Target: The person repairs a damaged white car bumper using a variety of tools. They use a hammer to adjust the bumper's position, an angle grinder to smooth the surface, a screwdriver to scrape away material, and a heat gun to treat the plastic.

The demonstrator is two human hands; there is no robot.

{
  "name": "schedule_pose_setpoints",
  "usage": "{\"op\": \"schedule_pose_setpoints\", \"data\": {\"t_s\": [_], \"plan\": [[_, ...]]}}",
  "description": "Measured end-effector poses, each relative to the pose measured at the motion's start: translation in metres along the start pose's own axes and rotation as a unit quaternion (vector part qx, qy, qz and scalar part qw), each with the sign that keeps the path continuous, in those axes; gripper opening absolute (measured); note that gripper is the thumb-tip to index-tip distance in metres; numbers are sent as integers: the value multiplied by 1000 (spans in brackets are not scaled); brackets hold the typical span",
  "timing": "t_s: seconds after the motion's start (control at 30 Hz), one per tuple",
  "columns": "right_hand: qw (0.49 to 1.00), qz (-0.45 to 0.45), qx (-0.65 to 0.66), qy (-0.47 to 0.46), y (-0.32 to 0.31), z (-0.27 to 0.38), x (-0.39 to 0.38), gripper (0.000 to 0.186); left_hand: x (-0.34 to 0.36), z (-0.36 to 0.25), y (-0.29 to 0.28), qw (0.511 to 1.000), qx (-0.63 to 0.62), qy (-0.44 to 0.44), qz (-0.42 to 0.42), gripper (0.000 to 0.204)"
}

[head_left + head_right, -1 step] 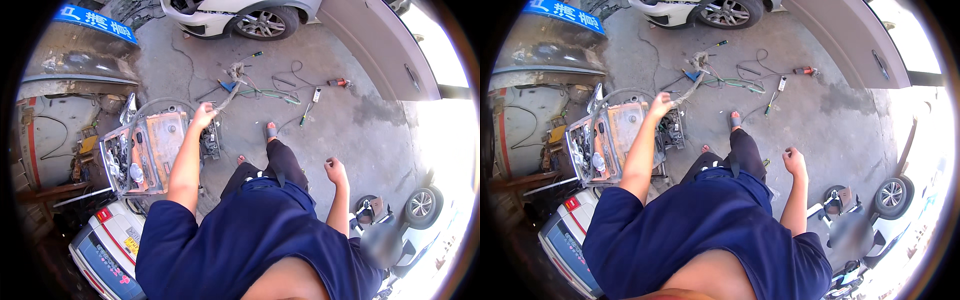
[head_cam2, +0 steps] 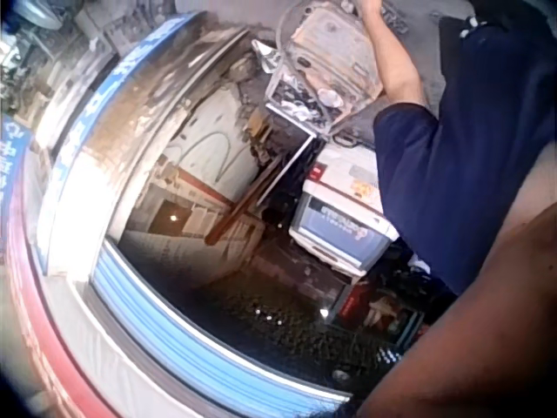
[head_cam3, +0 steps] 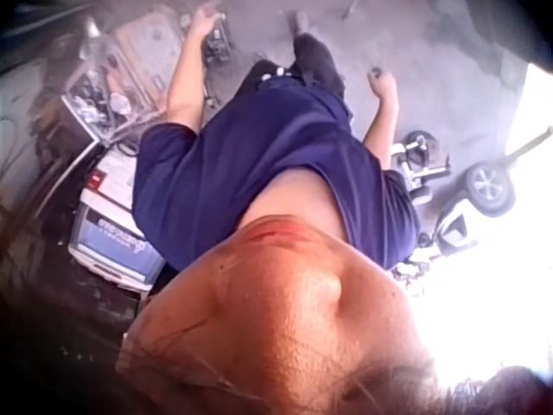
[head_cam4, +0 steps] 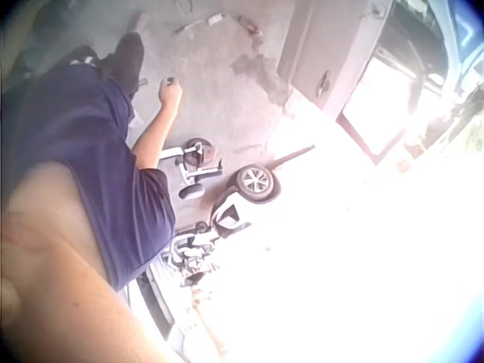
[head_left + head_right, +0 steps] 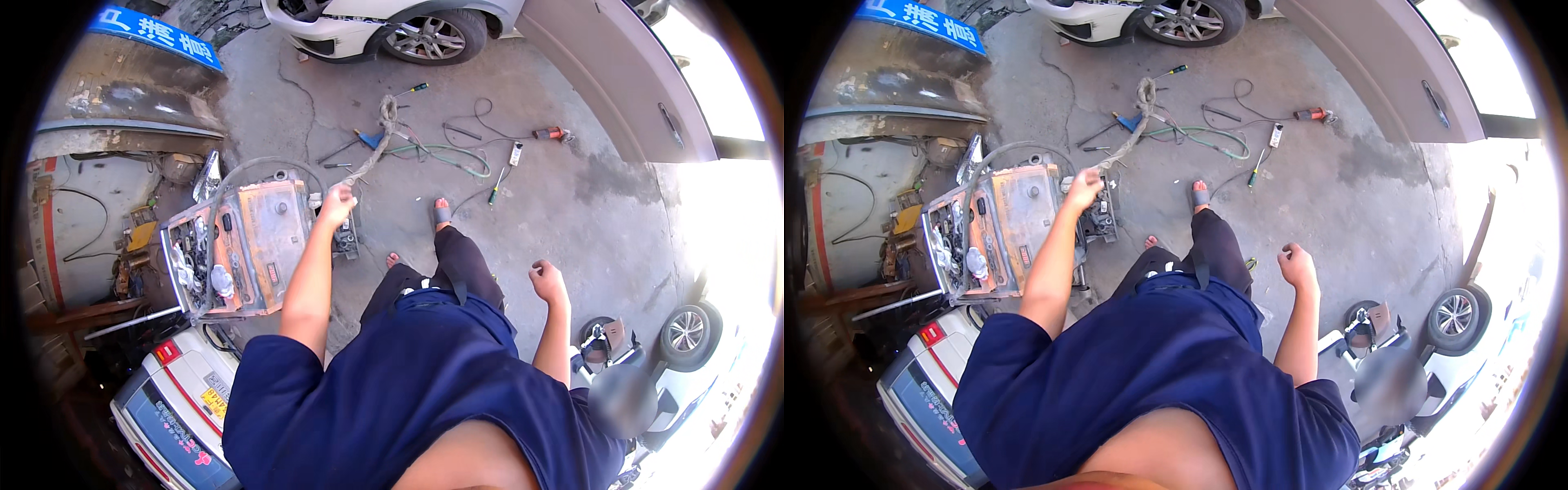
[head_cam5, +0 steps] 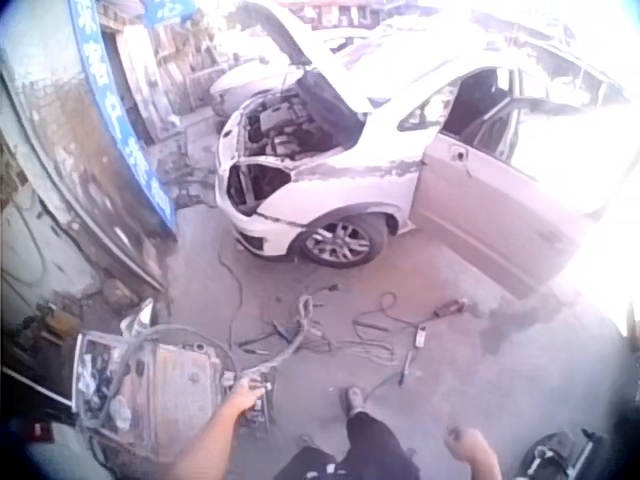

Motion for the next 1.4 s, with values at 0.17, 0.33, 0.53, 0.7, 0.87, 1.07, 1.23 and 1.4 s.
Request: {"op": "schedule_pose_setpoints", "data": {"t_s": [0.17, 0.33, 0.53, 0.7, 0.87, 1.07, 1.23, 1.4], "plan": [[999, 8, -41, -14, 13, 8, -42, 35, -196, 268, 71, 912, -158, -378, -15, 29], [994, 14, -47, -102, 27, 52, -32, 35, -390, 435, 82, 781, -295, -549, -33, 8], [952, 34, -168, -255, 34, 125, 39, 33, -376, 373, 8, 757, -397, -439, -276, 7], [917, 63, -47, -392, 15, 291, 23, 30, -392, 295, -47, 716, -445, -264, -469, 15], [896, 126, -23, -425, 17, 323, 34, 28, -394, 226, -99, 667, -447, -179, -569, 19], [862, 118, -219, -441, 38, 307, 40, 26, -367, 232, -220, 622, -522, -89, -577, 50], [916, 78, -86, -385, 21, 313, -1, 24, -319, 256, -281, 707, -537, -103, -448, 50], [954, -4, -37, -296, 8, 298, -45, 25, -313, 258, -281, 642, -458, 23, -614, 27]]}}
Point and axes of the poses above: each hand's wrist, its own x-axis towards the middle knuckle, its own y-axis out of the palm, z = x × y, the point moved 3 cm from there along x, towards the middle knuckle, and after that the axes turned 5 degrees about -x, right-handed, at the moved point
